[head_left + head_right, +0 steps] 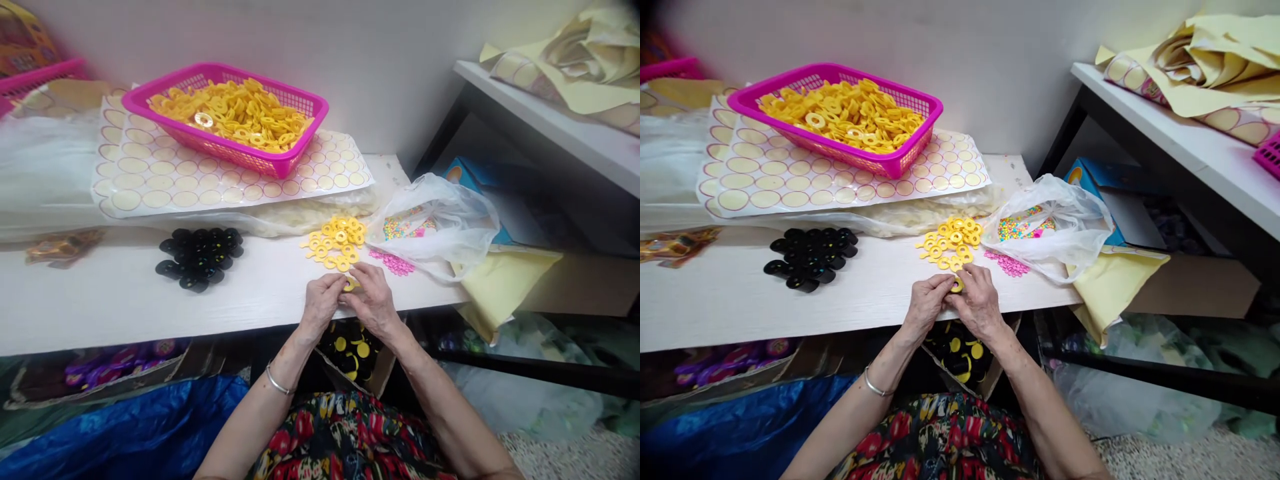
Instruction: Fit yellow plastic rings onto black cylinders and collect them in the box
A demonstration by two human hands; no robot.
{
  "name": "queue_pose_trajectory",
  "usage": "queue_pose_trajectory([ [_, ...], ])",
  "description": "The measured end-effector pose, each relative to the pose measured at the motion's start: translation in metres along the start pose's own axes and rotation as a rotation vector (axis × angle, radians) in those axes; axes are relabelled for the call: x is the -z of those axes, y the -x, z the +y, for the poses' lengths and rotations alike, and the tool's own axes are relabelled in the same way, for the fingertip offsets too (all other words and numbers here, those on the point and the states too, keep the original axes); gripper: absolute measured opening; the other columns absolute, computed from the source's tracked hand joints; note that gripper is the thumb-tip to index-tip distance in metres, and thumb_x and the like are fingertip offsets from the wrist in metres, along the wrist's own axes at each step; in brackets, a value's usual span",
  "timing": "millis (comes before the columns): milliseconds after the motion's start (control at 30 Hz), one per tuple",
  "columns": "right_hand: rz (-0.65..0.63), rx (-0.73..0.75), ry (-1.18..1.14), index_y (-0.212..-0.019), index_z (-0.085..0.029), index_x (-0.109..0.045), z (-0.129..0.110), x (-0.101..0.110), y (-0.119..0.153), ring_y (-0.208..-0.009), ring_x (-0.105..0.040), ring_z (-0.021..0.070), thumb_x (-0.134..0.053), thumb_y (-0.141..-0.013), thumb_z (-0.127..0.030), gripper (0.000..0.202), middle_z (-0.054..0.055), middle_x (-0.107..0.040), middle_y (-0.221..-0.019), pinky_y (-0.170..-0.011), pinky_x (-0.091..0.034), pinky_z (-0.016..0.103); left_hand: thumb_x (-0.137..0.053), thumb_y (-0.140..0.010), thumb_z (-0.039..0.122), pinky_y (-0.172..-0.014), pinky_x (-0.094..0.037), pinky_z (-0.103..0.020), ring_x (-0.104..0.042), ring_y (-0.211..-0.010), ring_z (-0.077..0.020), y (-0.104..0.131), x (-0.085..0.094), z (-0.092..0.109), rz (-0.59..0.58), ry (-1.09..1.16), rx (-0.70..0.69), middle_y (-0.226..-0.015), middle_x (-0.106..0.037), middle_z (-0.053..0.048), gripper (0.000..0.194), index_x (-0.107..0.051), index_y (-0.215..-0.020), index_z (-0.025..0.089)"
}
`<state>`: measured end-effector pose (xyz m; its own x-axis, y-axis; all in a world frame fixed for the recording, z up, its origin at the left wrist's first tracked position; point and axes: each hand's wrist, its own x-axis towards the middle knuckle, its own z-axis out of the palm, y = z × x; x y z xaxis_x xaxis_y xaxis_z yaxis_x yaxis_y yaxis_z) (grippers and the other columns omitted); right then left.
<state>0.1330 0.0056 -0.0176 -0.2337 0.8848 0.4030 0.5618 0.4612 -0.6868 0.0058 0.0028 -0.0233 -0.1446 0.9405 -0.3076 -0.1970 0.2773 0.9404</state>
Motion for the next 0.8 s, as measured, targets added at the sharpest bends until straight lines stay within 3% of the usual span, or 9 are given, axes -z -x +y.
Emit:
queue_pose_trajectory([
  [100,0.230,-0.283,-0.138,-0.111,-0.017,-0.051,-0.012,0.000,0.014,-0.084,-0.056,0.0194,-0.061,-0.077,-0.036,0.040,0.012,-0.054,-0.107,-0.071,-0.050,0.035,-0.064,-0.069,0.034,-0.047,-0.036,-0.019,-0.046,-0.048,-0.0064,-0.001,0.001,-0.003,-0.002,-0.061,-0.017,-0.057,-0.059,0.001,0.024,-0.070,-0.077,0.013],
  [200,0.204,-0.664,-0.501,-0.114,-0.018,-0.045,-0.021,-0.008,0.025,-0.051,-0.050,0.0100,-0.054,-0.081,-0.042,0.042,0.001,-0.056,-0.075,-0.047,-0.044,0.025,-0.063,-0.071,0.036,-0.044,-0.032,-0.018,-0.044,-0.045,-0.0062,-0.001,0.002,-0.006,0.007,-0.104,-0.027,-0.048,-0.052,0.004,0.025,-0.070,-0.079,0.014],
  [267,0.171,-0.809,-0.751,-0.115,-0.019,-0.042,-0.021,-0.016,0.026,-0.044,-0.047,0.0082,-0.055,-0.079,-0.047,0.047,-0.003,-0.054,-0.067,-0.039,-0.039,0.020,-0.063,-0.070,0.036,-0.045,-0.033,-0.018,-0.045,-0.046,-0.0064,-0.001,0.002,-0.006,0.014,-0.104,-0.040,-0.050,-0.053,0.003,0.024,-0.069,-0.079,0.014],
  [400,0.225,-0.898,-0.966,-0.105,-0.019,-0.047,-0.014,-0.031,0.017,-0.041,-0.047,0.0067,-0.064,-0.071,-0.047,0.047,-0.006,-0.054,-0.059,-0.036,-0.037,0.017,-0.064,-0.070,0.035,-0.045,-0.035,-0.018,-0.045,-0.046,-0.0064,-0.001,0.001,-0.007,-0.005,-0.074,-0.035,-0.051,-0.052,0.004,0.024,-0.068,-0.078,0.013],
  [600,0.185,-0.902,-1.034,-0.091,-0.016,-0.050,-0.013,-0.035,0.009,-0.036,-0.044,0.0057,-0.068,-0.069,-0.042,0.038,-0.006,-0.055,-0.047,-0.036,-0.036,0.015,-0.063,-0.070,0.038,-0.039,-0.031,-0.017,-0.041,-0.038,-0.0053,0.001,-0.003,0.001,-0.027,0.022,0.055,-0.043,-0.046,0.006,0.026,-0.063,-0.070,0.012],
  [800,0.179,-0.946,-1.008,-0.096,-0.017,-0.047,-0.013,-0.032,0.007,-0.036,-0.047,0.0067,-0.070,-0.068,-0.039,0.042,-0.005,-0.058,-0.049,-0.036,-0.040,0.016,-0.060,-0.072,0.042,-0.036,-0.029,-0.019,-0.038,-0.034,-0.0069,-0.001,-0.007,-0.003,-0.016,0.042,0.121,-0.040,-0.041,0.007,0.028,-0.058,-0.067,0.014],
])
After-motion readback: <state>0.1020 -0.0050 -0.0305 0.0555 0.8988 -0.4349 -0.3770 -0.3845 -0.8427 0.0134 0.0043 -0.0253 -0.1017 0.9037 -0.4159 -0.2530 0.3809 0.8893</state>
